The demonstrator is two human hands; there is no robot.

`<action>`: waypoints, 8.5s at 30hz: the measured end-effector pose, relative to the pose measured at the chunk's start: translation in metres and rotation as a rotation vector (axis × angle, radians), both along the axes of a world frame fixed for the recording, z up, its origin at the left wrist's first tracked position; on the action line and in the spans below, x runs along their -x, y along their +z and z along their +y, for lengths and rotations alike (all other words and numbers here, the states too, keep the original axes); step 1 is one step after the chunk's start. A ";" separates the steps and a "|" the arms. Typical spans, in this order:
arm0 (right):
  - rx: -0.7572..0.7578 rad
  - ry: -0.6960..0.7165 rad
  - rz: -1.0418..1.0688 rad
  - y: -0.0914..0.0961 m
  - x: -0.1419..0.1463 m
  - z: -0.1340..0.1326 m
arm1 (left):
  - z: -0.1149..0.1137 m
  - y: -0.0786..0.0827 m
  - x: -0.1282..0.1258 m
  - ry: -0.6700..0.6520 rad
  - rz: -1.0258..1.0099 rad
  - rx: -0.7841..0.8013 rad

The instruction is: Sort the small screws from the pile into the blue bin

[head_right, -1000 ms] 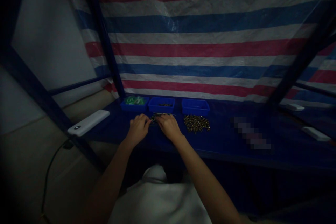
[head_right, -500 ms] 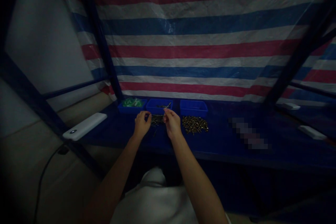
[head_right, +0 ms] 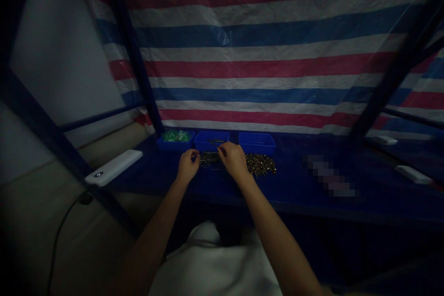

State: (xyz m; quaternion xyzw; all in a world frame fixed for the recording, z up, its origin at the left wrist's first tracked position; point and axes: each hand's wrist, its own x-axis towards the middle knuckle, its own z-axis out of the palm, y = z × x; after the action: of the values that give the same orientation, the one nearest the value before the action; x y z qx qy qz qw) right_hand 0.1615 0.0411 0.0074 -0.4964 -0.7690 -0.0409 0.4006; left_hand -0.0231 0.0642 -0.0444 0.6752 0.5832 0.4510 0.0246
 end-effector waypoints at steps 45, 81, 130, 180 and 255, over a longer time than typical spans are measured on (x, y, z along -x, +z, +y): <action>0.219 0.196 -0.156 -0.043 -0.011 0.004 | -0.035 0.015 -0.013 -0.294 0.335 -0.007; -0.134 0.087 0.261 -0.044 -0.021 -0.012 | -0.030 0.047 -0.034 -0.677 -0.583 0.375; -0.102 0.093 0.221 -0.045 -0.020 -0.014 | -0.006 0.047 -0.023 -0.624 0.329 0.052; -0.091 0.080 0.226 -0.046 -0.020 -0.013 | -0.016 0.052 -0.009 -0.567 -0.367 0.361; 0.208 -0.024 -0.601 -0.025 0.063 -0.006 | -0.017 -0.003 0.009 -0.109 -0.714 0.089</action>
State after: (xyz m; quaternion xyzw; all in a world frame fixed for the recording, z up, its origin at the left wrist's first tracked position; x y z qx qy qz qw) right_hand 0.0982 0.0347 -0.0177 -0.5095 -0.8471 -0.1117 0.1019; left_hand -0.0324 0.0473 -0.0476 0.5034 0.5201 0.6306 0.2801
